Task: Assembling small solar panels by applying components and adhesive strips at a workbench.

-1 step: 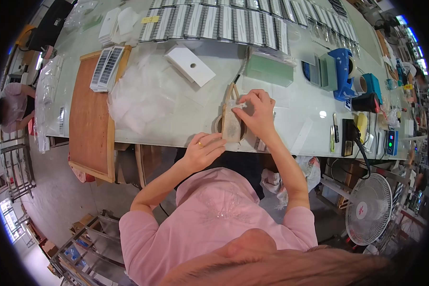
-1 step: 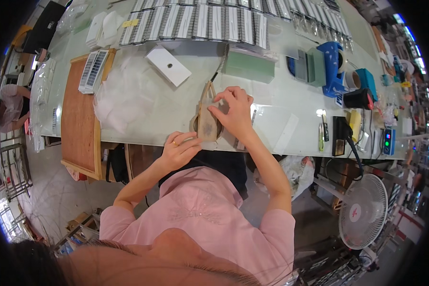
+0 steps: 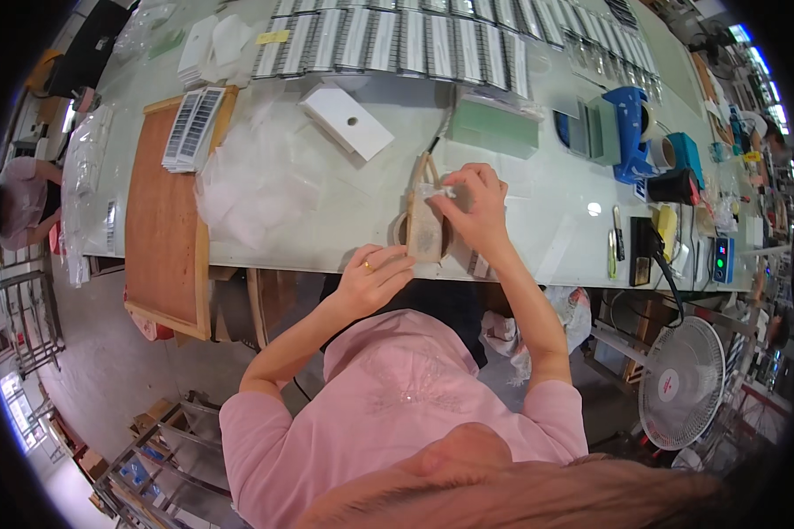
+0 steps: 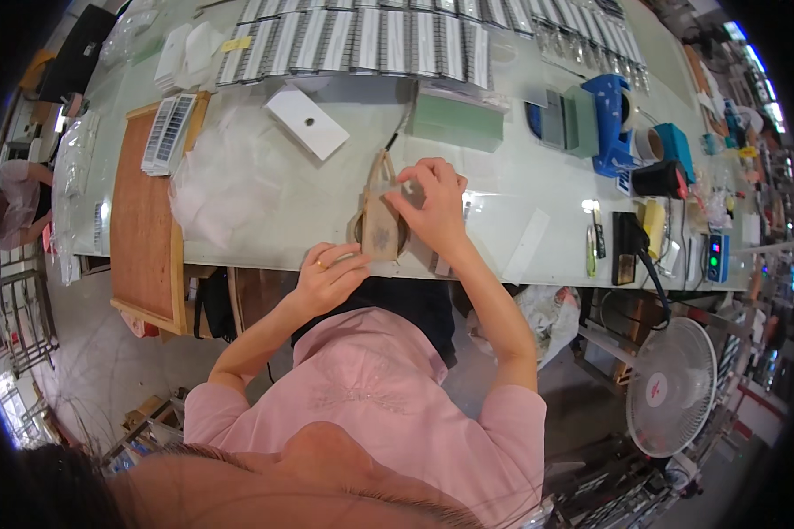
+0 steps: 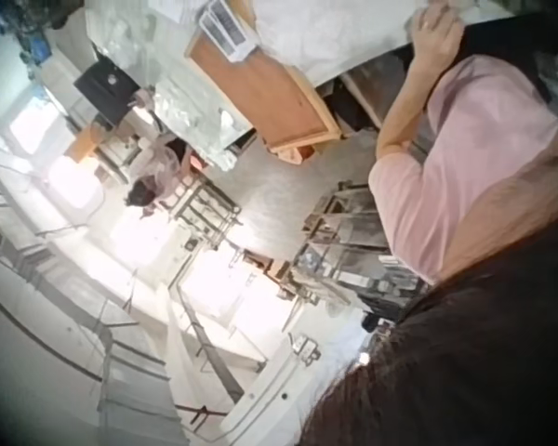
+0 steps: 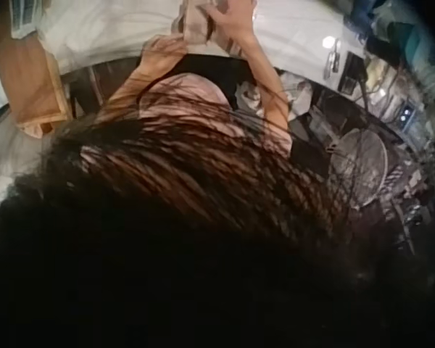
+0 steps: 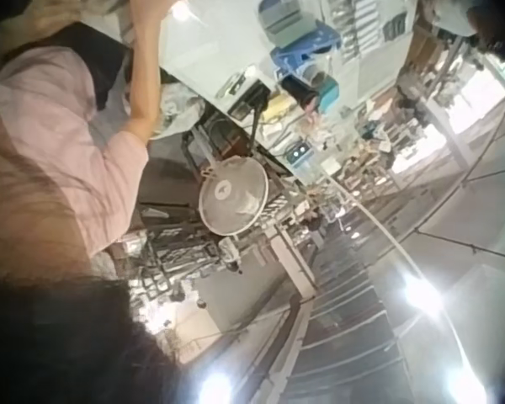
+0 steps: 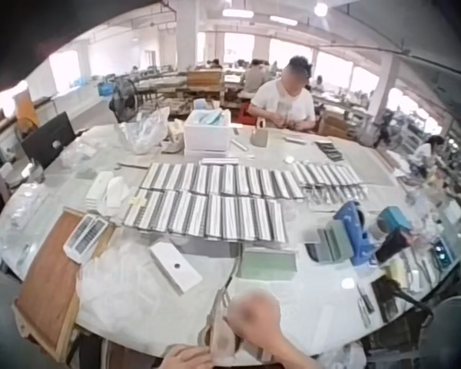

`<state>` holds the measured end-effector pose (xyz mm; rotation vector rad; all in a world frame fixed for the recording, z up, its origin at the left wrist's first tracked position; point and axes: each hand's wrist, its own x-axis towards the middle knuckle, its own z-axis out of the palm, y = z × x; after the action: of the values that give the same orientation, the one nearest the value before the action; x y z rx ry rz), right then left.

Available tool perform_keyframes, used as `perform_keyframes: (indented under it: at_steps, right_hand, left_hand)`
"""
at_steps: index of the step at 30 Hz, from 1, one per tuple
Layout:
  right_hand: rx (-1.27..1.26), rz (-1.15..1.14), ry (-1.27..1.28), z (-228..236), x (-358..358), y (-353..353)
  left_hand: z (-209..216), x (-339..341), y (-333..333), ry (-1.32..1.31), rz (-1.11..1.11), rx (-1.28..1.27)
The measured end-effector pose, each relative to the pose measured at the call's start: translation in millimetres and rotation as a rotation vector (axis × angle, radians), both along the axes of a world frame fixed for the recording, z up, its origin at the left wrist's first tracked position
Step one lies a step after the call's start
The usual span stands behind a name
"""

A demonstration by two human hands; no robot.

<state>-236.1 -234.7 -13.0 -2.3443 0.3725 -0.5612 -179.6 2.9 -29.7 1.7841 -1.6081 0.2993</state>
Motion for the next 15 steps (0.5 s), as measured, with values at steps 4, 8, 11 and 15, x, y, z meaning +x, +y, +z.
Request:
perform_keyframes:
  at_steps: [4,8,11,15]
  right_hand:
    - [-0.081,-0.100,-0.019,-1.5,-34.8,-41.9]
    - [-0.254,-0.122,0.161,-5.6,-75.3,-56.7]
    - [-0.319,-0.088,0.205,-6.0,-83.3,-53.1]
    - [-0.367,-0.050,0.198,-11.1,-83.8,-59.9]
  left_hand:
    - [3.7,2.3,4.1,-0.011,0.048,0.008]
    - [1.8,1.8,1.0,0.004,0.046,-0.008]
    - [1.5,0.3,0.0,-0.006,0.035,0.011]
    - [-0.2,-6.1,4.0,-0.035,0.068,0.013]
